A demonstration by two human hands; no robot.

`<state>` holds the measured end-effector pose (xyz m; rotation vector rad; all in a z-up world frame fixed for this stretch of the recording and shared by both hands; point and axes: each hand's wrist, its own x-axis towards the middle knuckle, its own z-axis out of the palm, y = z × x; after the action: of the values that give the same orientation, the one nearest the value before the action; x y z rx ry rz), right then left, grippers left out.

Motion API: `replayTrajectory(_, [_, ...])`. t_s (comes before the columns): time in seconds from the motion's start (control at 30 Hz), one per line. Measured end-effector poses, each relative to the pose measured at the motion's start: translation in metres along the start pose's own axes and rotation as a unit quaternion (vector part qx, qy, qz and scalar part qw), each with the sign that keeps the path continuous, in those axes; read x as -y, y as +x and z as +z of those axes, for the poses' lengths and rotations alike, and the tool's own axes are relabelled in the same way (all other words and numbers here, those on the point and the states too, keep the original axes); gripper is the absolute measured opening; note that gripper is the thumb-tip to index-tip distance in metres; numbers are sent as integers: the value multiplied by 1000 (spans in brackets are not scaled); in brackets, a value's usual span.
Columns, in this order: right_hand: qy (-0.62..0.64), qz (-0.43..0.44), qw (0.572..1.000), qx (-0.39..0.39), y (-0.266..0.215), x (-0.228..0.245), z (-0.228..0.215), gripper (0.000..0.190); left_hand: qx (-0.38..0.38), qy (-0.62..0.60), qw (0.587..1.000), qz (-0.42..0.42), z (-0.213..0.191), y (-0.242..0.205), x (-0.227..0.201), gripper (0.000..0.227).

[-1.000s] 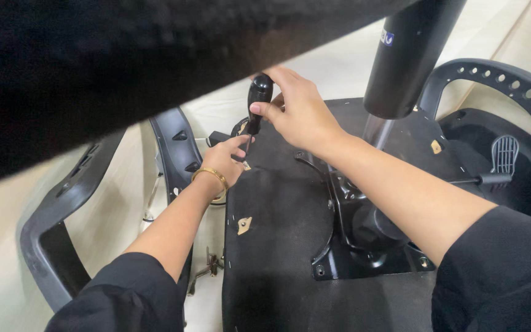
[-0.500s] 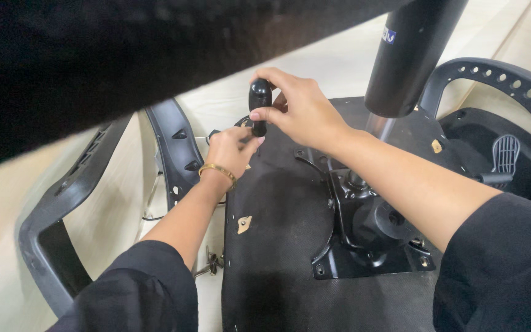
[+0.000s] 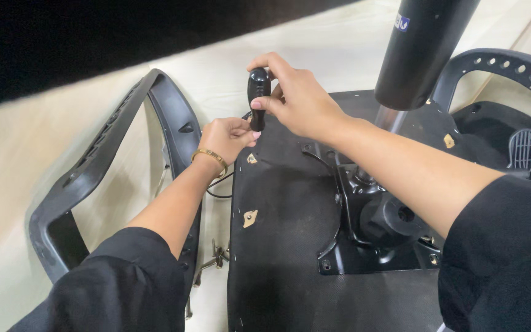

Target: The person uses a screwdriver to tighten screws on a black plastic frame component of a chair. They hold the frame steady with one hand while turning the screwdriver with the other, working on multiple fasteners in sequence.

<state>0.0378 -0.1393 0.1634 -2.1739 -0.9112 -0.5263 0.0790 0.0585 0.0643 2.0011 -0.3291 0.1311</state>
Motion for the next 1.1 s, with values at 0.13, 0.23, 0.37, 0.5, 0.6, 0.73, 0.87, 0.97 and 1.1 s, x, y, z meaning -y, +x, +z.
replayTrajectory(0.13, [8,10,1000,9,0,2,6,50,-19,45,999,-8,-2,-9,6,31])
replayTrajectory(0.23, [-1,31,999,16,1,4,8,50,-29,48,998,-6,1,-12,8,30])
replayTrajectory(0.37, [3,13,1000,9,3,6,7,47,-32,49,998,24,2,-10,8,27])
replayTrajectory(0.5, [-3,29,1000,6,2,6,6,47,-35,68,996,35,1,-6,9,26])
replayTrajectory(0.6, [3,33,999,22,3,7,8,47,-42,81,995,32,0,-8,10,25])
replayTrajectory(0.73, [0,9,999,36,6,8,10,45,-57,55,997,20,4,-11,13,26])
replayTrajectory(0.87, [-11,24,999,46,9,10,9,46,-53,22,998,11,5,-11,14,26])
replayTrajectory(0.97, [-15,13,999,46,10,10,9,47,-59,31,998,14,6,-11,14,26])
replayTrajectory(1.1, [-37,48,997,57,12,8,11,47,-60,21,998,-7,7,-13,12,26])
